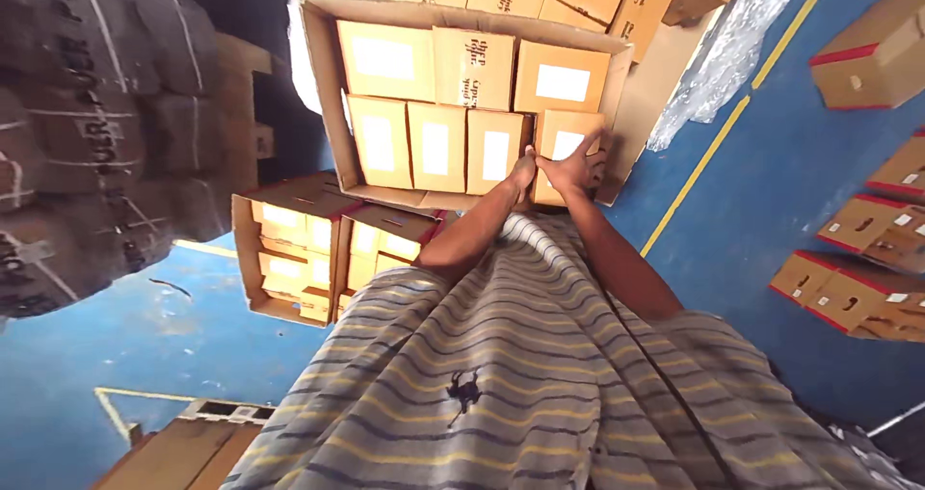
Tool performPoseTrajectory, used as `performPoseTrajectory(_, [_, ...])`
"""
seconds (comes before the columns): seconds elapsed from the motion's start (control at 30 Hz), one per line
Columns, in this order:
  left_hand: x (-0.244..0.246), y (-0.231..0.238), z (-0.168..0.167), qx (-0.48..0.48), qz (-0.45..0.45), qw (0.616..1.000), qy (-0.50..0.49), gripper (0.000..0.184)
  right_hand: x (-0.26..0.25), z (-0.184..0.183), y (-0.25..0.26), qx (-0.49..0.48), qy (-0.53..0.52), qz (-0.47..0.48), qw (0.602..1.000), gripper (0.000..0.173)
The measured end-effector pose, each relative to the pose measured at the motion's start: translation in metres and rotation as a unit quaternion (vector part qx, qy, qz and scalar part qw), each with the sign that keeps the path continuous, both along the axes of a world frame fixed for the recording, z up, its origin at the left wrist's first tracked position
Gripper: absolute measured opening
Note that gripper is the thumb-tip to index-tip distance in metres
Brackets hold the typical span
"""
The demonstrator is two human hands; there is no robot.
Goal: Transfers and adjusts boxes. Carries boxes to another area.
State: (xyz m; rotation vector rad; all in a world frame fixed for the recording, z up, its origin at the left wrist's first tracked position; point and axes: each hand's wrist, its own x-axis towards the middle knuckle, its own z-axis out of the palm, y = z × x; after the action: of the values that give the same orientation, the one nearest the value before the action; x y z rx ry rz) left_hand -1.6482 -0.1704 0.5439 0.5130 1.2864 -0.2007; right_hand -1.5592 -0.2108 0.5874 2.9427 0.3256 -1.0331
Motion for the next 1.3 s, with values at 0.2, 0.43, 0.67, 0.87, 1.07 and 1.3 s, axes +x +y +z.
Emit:
performPoseTrajectory(0.2, [-0.027,-0.008,0.007,0.042,-0.017,0.999,-0.005,0.07,-0.016,-0.068,0.0,-0.006,-0.015,0.005,1.0,0.147])
performPoseTrajectory(0.43, [-0.09,-0.017,0.058,0.151,-0.124,0.979,-0.057,0.044,-0.009,-0.097,-0.009,0.017,0.022,-0.01,1.0,0.162])
performPoseTrajectory(0.67, [-0.197,0.037,0.063,0.514,-0.129,0.832,0.166,0.052,0.017,-0.038,-0.034,0.163,-0.024,0.052,0.985,0.106])
performPoseTrajectory(0.87, [-0.289,0.166,0.023,0.433,-0.069,0.841,0.318,0.075,0.079,-0.033,-0.067,0.177,-0.034,-0.015,0.984,0.081])
performPoseTrajectory(1.07, [-0.304,0.228,-0.008,0.289,-0.108,0.91,0.277,0.048,0.109,-0.084,-0.052,0.2,0.197,-0.122,0.952,0.047])
performPoseTrajectory(1.3, [-0.279,0.179,0.034,0.243,-0.055,0.914,0.319,0.055,0.11,-0.041,-0.041,0.276,0.204,-0.117,0.932,0.042])
